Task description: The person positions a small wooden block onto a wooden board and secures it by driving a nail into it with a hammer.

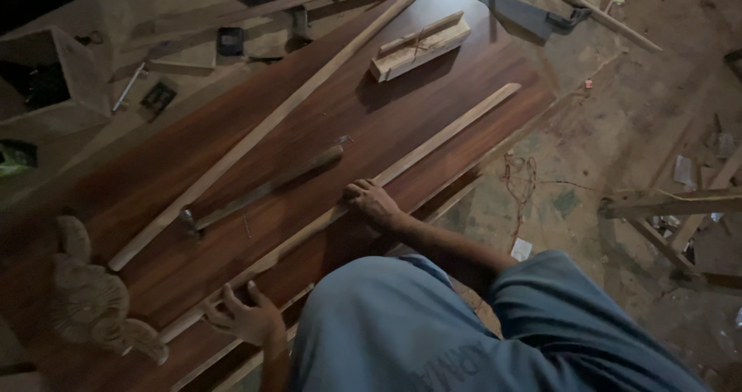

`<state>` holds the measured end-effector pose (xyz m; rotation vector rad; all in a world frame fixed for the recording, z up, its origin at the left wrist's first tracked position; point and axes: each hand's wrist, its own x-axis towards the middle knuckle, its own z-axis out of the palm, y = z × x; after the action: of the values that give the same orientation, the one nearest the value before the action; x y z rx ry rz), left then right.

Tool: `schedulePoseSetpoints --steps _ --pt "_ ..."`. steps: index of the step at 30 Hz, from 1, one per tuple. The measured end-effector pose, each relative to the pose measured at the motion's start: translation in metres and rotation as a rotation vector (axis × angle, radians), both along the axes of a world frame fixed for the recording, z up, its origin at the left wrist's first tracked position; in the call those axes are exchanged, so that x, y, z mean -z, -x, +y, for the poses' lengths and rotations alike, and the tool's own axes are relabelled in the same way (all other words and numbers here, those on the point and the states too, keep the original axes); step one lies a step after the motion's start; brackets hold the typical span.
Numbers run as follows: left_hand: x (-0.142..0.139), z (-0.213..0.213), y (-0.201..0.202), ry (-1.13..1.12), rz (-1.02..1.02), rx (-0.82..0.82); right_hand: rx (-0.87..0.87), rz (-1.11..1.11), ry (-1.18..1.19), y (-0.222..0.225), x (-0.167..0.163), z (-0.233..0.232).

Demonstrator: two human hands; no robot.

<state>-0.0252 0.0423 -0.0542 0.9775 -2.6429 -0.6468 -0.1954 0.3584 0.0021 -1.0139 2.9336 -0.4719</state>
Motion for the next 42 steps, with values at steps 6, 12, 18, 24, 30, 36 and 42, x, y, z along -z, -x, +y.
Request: schedulePoseSetpoints --steps 6,12,18,24,30,36,42 --pt "-0.013 0.000 0.000 0.247 0.065 0.079 0.031 -0.067 0.152 0.002 0.008 0.001" --pt "-0.030 -0.009 0.007 0.199 0.087 0.038 0.049 -0.172 -0.031 -0.001 -0.005 -0.016" --pt "-0.028 -0.023 0.010 0.221 0.237 0.008 0.129 -0.046 -0.108 -0.005 -0.020 -0.051" --pt "-0.032 -0.045 0.009 0.028 0.156 -0.021 0.120 -0.043 0.108 0.005 -0.029 -0.084" --pt "-0.042 -0.058 0.013 -0.023 -0.052 -0.138 0.015 0.026 0.205 0.057 -0.053 -0.106" --pt "-0.040 -0.064 0.027 0.016 0.021 -0.296 0.120 -0.093 0.296 0.131 -0.052 -0.123" --pt "-0.034 -0.070 0.064 0.176 -0.095 -0.237 -0.100 -0.069 -0.297 0.190 -0.008 -0.132"
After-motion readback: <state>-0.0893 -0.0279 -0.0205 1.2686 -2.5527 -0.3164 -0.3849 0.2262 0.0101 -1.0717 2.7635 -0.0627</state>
